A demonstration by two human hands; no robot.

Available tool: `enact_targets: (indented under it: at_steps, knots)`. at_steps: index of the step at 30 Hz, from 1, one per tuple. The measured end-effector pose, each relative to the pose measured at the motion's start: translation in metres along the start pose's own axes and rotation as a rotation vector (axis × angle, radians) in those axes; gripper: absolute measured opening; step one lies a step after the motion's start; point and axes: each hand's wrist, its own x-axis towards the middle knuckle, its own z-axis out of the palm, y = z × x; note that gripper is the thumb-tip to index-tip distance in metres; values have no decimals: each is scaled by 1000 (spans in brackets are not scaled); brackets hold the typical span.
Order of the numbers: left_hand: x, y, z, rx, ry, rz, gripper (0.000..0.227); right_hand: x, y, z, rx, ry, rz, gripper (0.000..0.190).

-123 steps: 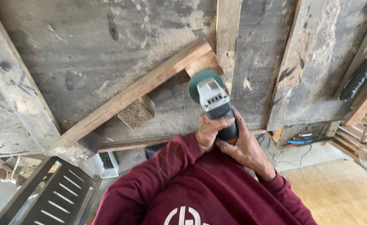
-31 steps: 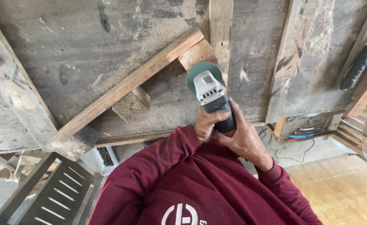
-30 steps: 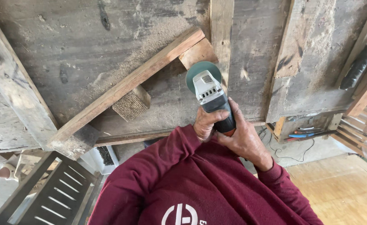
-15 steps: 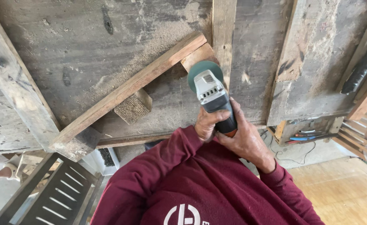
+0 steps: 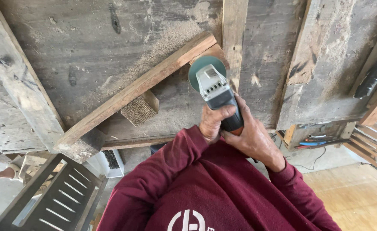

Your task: The person hammers nails into a wooden plank to attach it to a larger wooden frame. They then use an angle grinder to smooth the edges of the attached plank and the frame supports.

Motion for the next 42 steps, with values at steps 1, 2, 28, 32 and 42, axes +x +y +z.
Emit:
enact_targets:
  at_steps: [1, 2, 28, 32, 42]
  knots:
    - [-2, -4, 2, 13, -6, -1, 44, -4, 6, 0, 14, -10, 12, 106]
    - [-6, -9, 4, -1, -9, -38, 45, -8, 12, 2, 3, 7, -19, 107]
    - [-3, -55, -5, 69, -92, 1, 44, -27, 64, 17, 26, 187, -209, 106]
    - [-7, -49, -6, 17, -19, -14, 43, -27, 46, 14, -51, 118, -150, 106]
    - [-54, 23, -47, -79, 93, 286, 55, 3, -32, 56, -138, -71, -398, 103]
